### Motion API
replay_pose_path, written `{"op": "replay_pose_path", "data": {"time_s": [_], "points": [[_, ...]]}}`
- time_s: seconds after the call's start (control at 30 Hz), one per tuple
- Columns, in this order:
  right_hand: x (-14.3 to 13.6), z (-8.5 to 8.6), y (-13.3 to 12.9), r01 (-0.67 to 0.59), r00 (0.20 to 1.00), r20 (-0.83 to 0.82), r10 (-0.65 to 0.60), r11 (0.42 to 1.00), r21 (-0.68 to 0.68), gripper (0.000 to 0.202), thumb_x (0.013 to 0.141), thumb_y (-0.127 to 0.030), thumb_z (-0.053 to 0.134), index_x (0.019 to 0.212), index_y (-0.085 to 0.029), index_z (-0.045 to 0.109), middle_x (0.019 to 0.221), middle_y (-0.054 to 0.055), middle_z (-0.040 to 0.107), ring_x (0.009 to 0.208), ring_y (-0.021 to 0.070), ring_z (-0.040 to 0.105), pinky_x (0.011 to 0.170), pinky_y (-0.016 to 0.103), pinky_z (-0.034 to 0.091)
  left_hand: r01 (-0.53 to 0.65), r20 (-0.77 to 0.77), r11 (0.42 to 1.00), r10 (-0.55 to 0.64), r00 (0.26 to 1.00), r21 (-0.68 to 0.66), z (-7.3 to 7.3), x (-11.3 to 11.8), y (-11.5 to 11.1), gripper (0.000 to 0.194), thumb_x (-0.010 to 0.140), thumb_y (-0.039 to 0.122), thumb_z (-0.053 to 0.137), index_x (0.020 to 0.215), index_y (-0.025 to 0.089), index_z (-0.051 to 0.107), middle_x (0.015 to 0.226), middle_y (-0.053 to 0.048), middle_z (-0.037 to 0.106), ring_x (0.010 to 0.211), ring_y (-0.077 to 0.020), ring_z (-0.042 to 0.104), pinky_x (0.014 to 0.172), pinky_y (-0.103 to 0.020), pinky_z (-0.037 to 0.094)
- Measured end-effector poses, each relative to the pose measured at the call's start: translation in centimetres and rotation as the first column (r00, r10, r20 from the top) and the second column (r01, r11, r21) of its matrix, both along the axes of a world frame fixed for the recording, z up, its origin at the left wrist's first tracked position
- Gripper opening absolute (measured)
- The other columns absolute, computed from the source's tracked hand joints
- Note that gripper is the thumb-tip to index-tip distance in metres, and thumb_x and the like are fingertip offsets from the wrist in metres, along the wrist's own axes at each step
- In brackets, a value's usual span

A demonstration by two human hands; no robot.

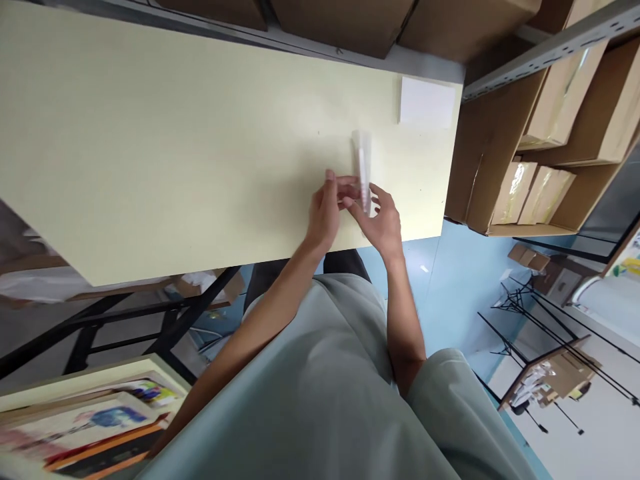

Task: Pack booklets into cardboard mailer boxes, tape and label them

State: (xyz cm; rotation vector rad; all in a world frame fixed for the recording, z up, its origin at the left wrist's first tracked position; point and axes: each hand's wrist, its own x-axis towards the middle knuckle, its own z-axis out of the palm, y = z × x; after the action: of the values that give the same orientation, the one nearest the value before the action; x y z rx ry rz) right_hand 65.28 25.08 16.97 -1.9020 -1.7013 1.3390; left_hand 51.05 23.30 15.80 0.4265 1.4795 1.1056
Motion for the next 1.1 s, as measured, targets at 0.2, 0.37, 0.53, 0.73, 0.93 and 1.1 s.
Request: {"op": "replay_pose_path", "data": {"time_s": [0.2,0.37,0.53,0.73,0.93,1.1], "points": [[-1.1,0.9,0.4,0.016,0.999,0.034,-0.018,0.998,0.055,0.051,0.110,-0.072,0.059,0.107,-0.024,0.074,0.089,0.005,0.073,0.096,0.0288,0.072,0.094,0.050,0.067,0.046,-0.014,0.999,-0.046,0.999,0.000,-3.1,-1.3,-1.5,0.037,0.111,0.057,0.069,0.128,0.027,0.081,0.143,-0.012,0.080,0.122,-0.0281,0.080,0.103,-0.040,0.066],[-6.6,-0.3,-1.1,-0.017,0.959,-0.284,-0.017,0.993,-0.117,0.058,0.101,-0.082,0.066,0.108,-0.024,0.073,0.096,0.005,0.076,0.099,0.0282,0.071,0.090,0.044,0.064,-0.118,-0.045,0.993,0.118,0.992,-0.011,-5.2,-8.1,-4.4,0.036,0.099,0.052,0.084,0.120,0.024,0.080,0.127,-0.011,0.086,0.123,-0.0284,0.081,0.107,-0.041,0.066],[-13.9,-2.3,-3.3,-0.118,0.958,-0.278,0.065,0.976,-0.181,0.059,0.100,-0.083,0.067,0.111,-0.025,0.069,0.100,0.006,0.076,0.099,0.0290,0.071,0.093,0.047,0.063,-0.289,-0.008,0.952,0.290,0.957,-0.099,-4.8,-16.7,-8.4,0.035,0.093,0.049,0.090,0.118,0.026,0.081,0.122,-0.008,0.087,0.112,-0.0258,0.082,0.093,-0.038,0.068],[-23.3,-2.8,-5.5,-0.326,0.943,-0.093,0.321,0.944,-0.046,0.040,0.111,-0.061,0.058,0.130,-0.026,0.061,0.111,0.009,0.073,0.105,0.0308,0.070,0.100,0.053,0.063,-0.395,-0.046,0.911,0.392,0.919,-0.116,-3.7,-26.5,-11.9,0.036,0.089,0.039,0.088,0.120,0.024,0.080,0.117,-0.007,0.087,0.093,-0.0219,0.078,0.069,-0.030,0.060],[-32.4,-4.1,-6.8,-0.329,0.944,0.003,0.330,0.941,0.082,0.055,0.109,-0.042,0.056,0.161,-0.025,0.055,0.131,0.016,0.069,0.113,0.0341,0.071,0.106,0.060,0.064,-0.362,-0.156,0.931,0.352,0.923,-0.043,-4.2,-34.4,-12.1,0.036,0.091,0.027,0.071,0.126,0.024,0.079,0.124,-0.008,0.086,0.106,-0.0246,0.081,0.087,-0.036,0.066],[-37.0,-5.6,-6.4,-0.215,0.975,0.094,0.203,0.968,0.130,0.061,0.108,-0.037,0.058,0.166,-0.021,0.054,0.137,0.019,0.063,0.116,0.0325,0.074,0.111,0.058,0.064,-0.363,-0.207,0.931,0.347,0.915,-0.040,-5.6,-37.4,-9.6,0.044,0.087,0.016,0.062,0.128,0.022,0.078,0.114,-0.008,0.085,0.110,-0.0273,0.081,0.103,-0.042,0.066]]}}
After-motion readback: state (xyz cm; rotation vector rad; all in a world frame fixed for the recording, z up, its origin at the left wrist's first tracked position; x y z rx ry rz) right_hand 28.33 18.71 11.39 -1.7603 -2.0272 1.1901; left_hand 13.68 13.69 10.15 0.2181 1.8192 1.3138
